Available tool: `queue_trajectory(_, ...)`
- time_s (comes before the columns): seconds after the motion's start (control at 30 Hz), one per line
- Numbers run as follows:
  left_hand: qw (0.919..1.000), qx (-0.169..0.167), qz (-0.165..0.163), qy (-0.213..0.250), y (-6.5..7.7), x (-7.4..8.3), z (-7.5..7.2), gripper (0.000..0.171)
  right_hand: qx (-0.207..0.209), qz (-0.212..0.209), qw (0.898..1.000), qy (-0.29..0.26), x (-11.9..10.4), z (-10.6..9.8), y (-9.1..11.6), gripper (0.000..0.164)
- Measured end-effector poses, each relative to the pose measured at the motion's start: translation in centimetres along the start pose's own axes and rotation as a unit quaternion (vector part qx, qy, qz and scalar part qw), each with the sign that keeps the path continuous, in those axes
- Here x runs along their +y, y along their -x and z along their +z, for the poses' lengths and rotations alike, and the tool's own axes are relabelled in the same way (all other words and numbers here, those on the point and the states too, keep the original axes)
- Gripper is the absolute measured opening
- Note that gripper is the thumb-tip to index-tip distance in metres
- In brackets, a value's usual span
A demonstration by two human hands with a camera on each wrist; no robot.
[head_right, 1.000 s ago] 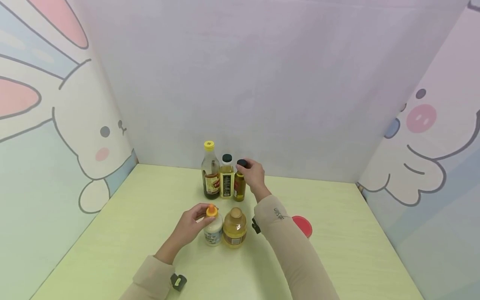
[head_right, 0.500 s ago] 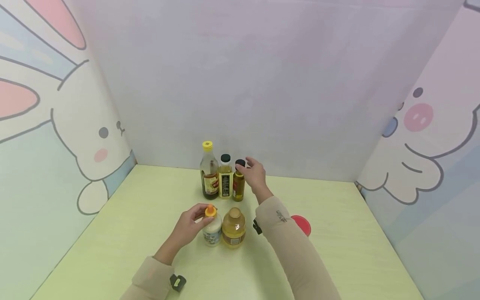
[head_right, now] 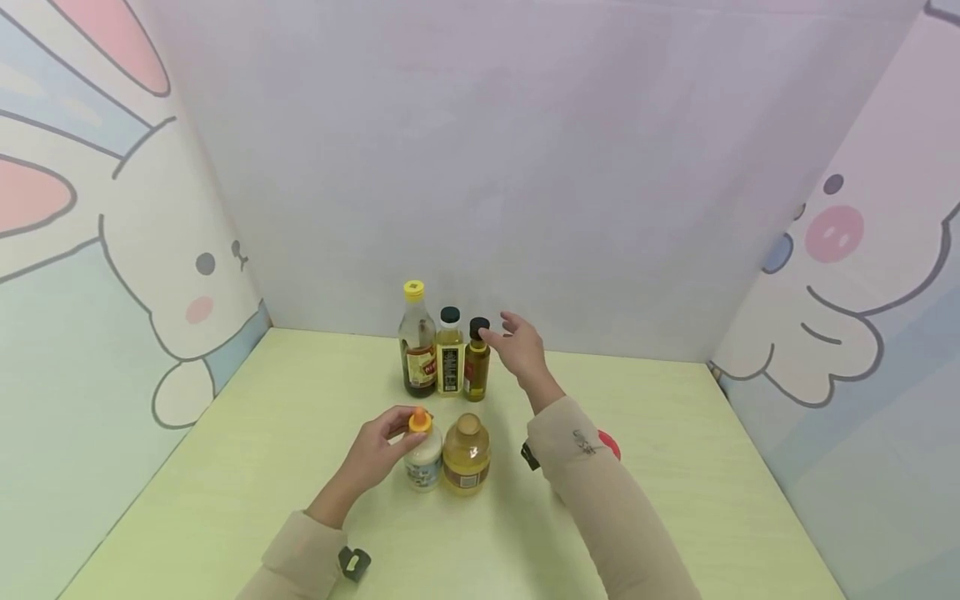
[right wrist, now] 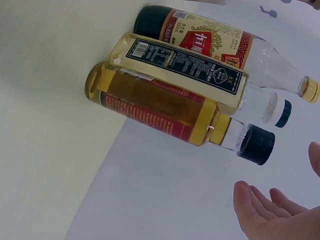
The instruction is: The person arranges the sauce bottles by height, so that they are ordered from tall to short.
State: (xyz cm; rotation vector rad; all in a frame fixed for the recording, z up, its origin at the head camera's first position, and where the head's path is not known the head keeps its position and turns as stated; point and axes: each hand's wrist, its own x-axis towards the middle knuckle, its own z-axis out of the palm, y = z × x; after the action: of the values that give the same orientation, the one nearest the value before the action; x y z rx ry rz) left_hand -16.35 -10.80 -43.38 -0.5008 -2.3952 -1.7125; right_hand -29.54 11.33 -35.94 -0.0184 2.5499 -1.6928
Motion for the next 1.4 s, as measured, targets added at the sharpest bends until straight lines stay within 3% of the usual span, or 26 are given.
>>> queue_trajectory(0.33,0.9999,-0.004,-0.012,-0.005,0.0,0.5,-0.3,0.029,-0.016,-0.015,0.999,0.044,0.3,-2.0,1.5,0.065)
queue_trajectory(0.43,0.9999,-0.003,-0.013,-0.009,-0.2,-0.3,-0.1,0.029,-0.017,-0.021,0.998,0.054,0.6,-2.6,2.0,0.065)
queue_trajectory(0.63,0.9999,0.004,-0.014,-0.005,-0.6,-3.3,0.5,0.033,-0.019,-0.035,0.997,0.064,0.8,-3.5,3.0,0.064)
queue_trajectory(0.77,1.0,-0.001,-0.003,0.001,-0.7,-4.2,0.5,0.033,-0.017,-0.042,0.996,0.082,1.0,-4.0,3.8,0.063)
queue_trajectory(1.0,0.9998,-0.006,0.017,-0.006,-0.8,-4.5,0.4,0.034,-0.013,-0.044,0.994,0.103,1.2,-5.0,5.2,0.063)
queue_trajectory(1.4,1.0,-0.005,0.0,0.004,-0.7,-3.9,0.3,0.035,-0.01,-0.054,0.99,0.132,2.3,-6.3,7.2,0.06)
